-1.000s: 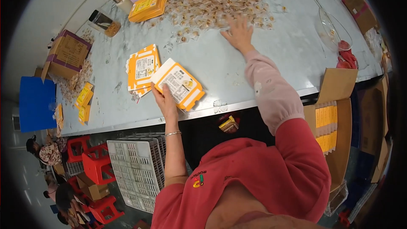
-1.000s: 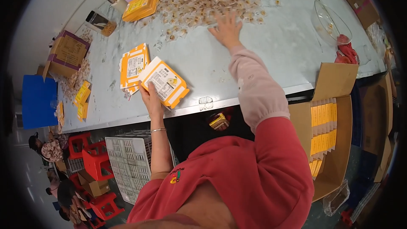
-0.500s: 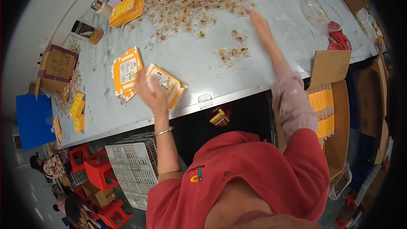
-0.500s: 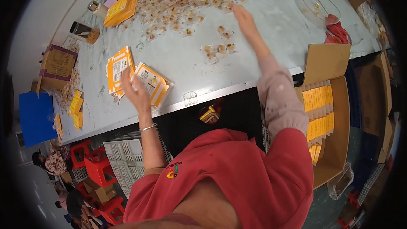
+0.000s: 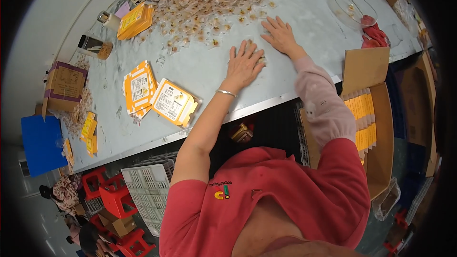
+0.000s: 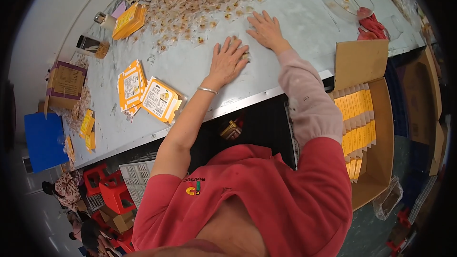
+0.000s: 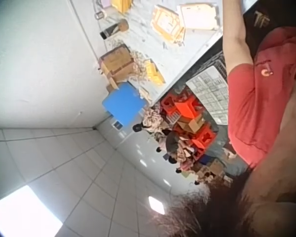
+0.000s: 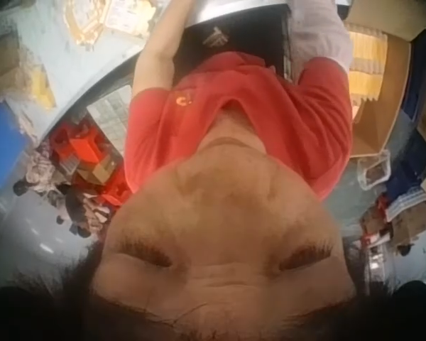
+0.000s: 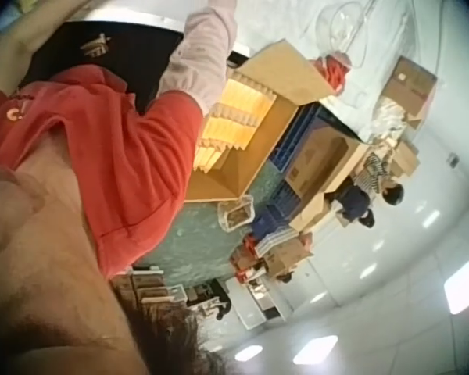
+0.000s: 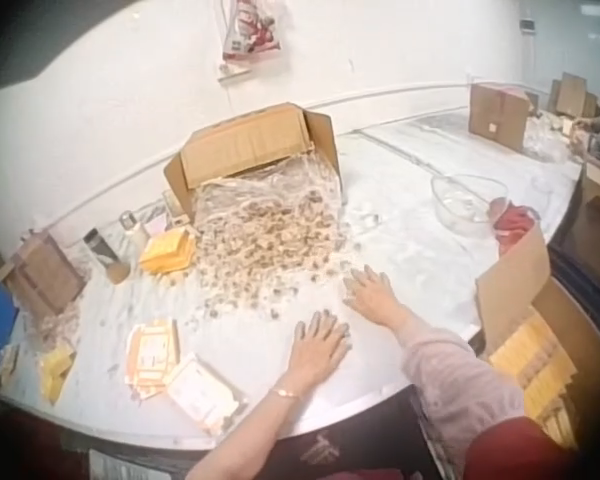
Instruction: The recorder is placing small individual packets into yellow product boxes and then organizing those boxes into a larger cardboard shipping container.
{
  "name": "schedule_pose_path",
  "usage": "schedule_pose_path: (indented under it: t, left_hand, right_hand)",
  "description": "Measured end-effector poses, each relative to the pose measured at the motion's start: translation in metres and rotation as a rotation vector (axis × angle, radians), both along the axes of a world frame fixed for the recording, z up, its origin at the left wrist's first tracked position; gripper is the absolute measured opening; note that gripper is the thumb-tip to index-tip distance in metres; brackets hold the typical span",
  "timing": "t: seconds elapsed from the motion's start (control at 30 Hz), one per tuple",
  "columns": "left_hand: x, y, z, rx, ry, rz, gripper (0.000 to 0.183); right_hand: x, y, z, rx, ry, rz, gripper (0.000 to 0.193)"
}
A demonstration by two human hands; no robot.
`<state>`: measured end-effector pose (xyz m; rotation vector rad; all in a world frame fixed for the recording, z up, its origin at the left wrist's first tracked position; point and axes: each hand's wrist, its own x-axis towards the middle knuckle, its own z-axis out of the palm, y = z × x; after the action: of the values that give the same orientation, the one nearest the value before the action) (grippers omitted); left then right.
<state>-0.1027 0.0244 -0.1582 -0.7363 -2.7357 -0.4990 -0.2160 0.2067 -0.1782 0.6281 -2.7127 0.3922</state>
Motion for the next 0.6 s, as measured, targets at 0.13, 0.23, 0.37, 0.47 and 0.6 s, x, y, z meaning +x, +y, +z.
schedule_pose_path:
  t: [0.13, 0.23, 0.37, 0.47, 0.6]
  left_hand:
    - [0.027, -0.012, -0.001, 0.109, -0.02, 0.002, 0.039]
    - [0.052, -0.01, 0.005, 0.04, 0.032, 0.126, 0.04]
    - [0.061, -0.026, 0.016, 0.057, -0.075, 0.231, 0.042]
    - [0.058, -0.056, 0.044, 0.145, -0.191, 0.221, 0.041]
    - [0.067, -0.129, 0.109, 0.253, -0.432, -0.001, 0.048]
  right_hand:
    - [0.06, 0.013, 0.017, 0.081, -0.085, 0.055, 0.053]
    - [0.068, 0.032, 0.012, -0.195, -0.151, 0.073, 0.051]
    - [0.048, 0.074, 0.043, -1.076, -0.361, 0.098, 0.042]
    - [0.054, 0.091, 0.084, -1.126, -0.538, -0.055, 0.039]
    - [0.044, 0.114, 0.055, -0.956, -0.413, 0.008, 0.032]
